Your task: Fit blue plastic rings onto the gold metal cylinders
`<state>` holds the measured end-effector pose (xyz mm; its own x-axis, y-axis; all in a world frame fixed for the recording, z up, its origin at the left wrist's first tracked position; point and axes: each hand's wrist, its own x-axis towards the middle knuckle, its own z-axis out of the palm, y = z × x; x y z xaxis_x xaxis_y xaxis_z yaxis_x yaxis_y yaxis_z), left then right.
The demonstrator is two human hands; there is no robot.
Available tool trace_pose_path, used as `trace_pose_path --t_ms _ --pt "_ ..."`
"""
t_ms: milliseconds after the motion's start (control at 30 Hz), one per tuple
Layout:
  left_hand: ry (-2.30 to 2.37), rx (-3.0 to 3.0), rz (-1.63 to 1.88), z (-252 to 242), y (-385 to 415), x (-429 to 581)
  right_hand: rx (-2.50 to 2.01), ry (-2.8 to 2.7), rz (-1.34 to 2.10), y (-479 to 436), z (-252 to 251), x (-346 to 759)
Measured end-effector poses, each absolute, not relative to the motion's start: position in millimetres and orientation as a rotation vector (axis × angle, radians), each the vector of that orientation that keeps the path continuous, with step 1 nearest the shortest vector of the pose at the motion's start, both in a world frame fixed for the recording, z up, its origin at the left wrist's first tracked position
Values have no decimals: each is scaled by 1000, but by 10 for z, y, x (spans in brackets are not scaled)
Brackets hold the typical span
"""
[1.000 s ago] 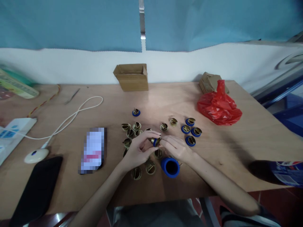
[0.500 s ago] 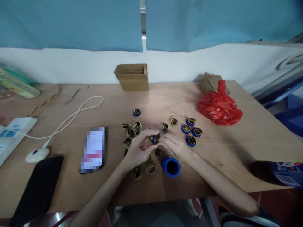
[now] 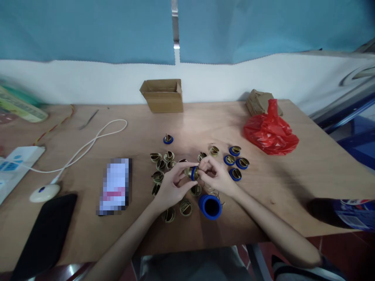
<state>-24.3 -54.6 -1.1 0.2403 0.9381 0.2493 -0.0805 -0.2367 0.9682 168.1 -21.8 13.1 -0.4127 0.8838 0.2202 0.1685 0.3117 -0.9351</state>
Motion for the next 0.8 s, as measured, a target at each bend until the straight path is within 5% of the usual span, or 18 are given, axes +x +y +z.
trace_pose_path --t_ms 800 --pt "1220 1837 1245 -48 -551 -258 -841 -1947 1155 -195 235 1775"
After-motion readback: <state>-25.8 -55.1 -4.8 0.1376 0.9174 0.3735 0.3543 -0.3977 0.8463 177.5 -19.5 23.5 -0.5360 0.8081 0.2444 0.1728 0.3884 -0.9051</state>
